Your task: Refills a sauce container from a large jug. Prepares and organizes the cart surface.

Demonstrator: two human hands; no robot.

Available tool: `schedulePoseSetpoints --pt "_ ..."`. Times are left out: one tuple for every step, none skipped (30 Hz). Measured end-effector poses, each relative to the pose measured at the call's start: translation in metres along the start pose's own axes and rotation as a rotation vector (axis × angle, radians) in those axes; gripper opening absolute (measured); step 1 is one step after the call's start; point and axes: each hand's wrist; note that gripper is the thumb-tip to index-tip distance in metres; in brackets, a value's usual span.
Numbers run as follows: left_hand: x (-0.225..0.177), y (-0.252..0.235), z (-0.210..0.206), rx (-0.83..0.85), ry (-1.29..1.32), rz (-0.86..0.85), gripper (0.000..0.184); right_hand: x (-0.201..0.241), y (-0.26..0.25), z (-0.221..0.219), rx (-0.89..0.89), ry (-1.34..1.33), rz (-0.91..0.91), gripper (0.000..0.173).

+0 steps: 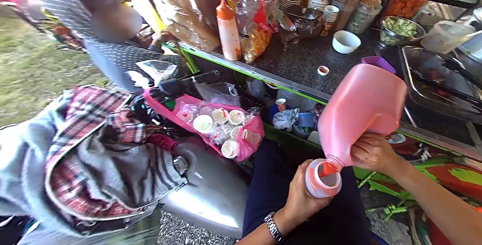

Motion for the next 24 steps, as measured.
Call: schedulePoseSetpoints --pt "0.0009 0.0001 -0.0004 0.000 0.006 -0.001 0.097 -0.0001 -0.0003 0.0002 -0.001 0.003 0.001 0.036" --pt "0.0018 0.0001 -0.0009 0.002 0.013 0.002 0.097 -0.0004 -0.0005 0.0007 0.002 0.007 0.002 0.037" --pt "0.0027 -0.0002 -0.0013 0.006 0.022 0.004 0.097 -0.0010 -0.0004 0.0009 0.003 0.009 0.004 0.037" --pt "0.0034 -0.0004 -0.0014 0.009 0.027 0.004 0.098 -0.0014 -0.0001 0.0007 0.002 0.006 0.005 0.038" --pt "0.0034 -0.0005 -0.0014 0.013 0.026 0.008 0.098 -0.0016 0.0007 0.0004 0.001 0.003 0.006 0.038" --pt "0.0027 -0.0006 -0.0014 0.014 0.021 0.013 0.098 -0.0017 0.0014 0.0001 0.002 0.002 0.004 0.038" --pt "0.0020 -0.0010 -0.0014 0.015 0.015 0.017 0.098 -0.0018 0.0019 0.0002 0.004 0.001 0.001 0.039" --pt "0.0016 -0.0012 -0.0017 0.015 0.014 0.018 0.097 -0.0019 0.0024 0.0002 0.008 0.000 0.001 0.039" --pt "0.0016 -0.0010 -0.0018 0.016 0.018 0.022 0.097 -0.0020 0.0025 0.0001 0.008 0.000 0.002 0.039" --pt "0.0019 -0.0008 -0.0018 0.017 0.025 0.027 0.098 -0.0018 0.0022 0.0003 0.010 -0.002 0.002 0.039" --pt "0.0022 -0.0006 -0.0018 0.018 0.031 0.030 0.098 -0.0015 0.0019 0.0005 0.011 -0.001 0.002 0.038" --pt "0.0022 -0.0004 -0.0017 0.017 0.030 0.030 0.098 -0.0013 0.0018 0.0002 0.009 0.001 0.005 0.038" --pt "0.0022 0.0000 -0.0016 0.012 0.029 0.029 0.098 -0.0012 0.0019 -0.0001 0.009 0.002 0.006 0.038" --pt "0.0022 0.0002 -0.0016 0.010 0.027 0.027 0.097 -0.0010 0.0018 -0.0002 0.008 0.006 0.006 0.037" --pt "0.0021 0.0000 -0.0016 0.010 0.028 0.025 0.097 -0.0010 0.0018 -0.0003 0.008 0.010 0.007 0.036" --pt "0.0022 -0.0002 -0.0017 0.009 0.024 0.025 0.098 -0.0011 0.0020 -0.0005 0.009 0.012 0.008 0.036" --pt "0.0025 -0.0001 -0.0018 0.008 0.019 0.023 0.098 -0.0011 0.0022 -0.0006 0.011 0.012 0.006 0.035" --pt "0.0027 0.0000 -0.0019 0.006 0.013 0.022 0.098 -0.0011 0.0022 -0.0008 0.012 0.011 0.007 0.034" --pt "0.0028 0.0000 -0.0018 0.009 0.010 0.024 0.098 -0.0011 0.0024 -0.0012 0.011 0.010 0.007 0.033" --pt "0.0030 0.0000 -0.0017 0.011 0.008 0.026 0.098 -0.0011 0.0025 -0.0015 0.010 0.010 0.008 0.033" --pt "0.0031 0.0000 -0.0017 0.011 0.008 0.028 0.099 -0.0010 0.0024 -0.0014 0.012 0.009 0.008 0.032" --pt "0.0031 0.0002 -0.0018 0.010 0.006 0.028 0.099 -0.0009 0.0022 -0.0014 0.011 0.007 0.008 0.032" --pt "0.0034 0.0004 -0.0017 0.008 0.006 0.027 0.099 -0.0006 0.0021 -0.0016 0.012 0.003 0.009 0.032" --pt "0.0036 0.0005 -0.0017 0.007 0.010 0.025 0.099 -0.0003 0.0021 -0.0017 0.014 -0.001 0.007 0.032"
Point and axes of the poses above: each hand's wrist, its own y-axis away from the middle knuckle, its own z-axis out of the back of the hand, x = y × z, and after that the axes turned 3 degrees about x, right-handed
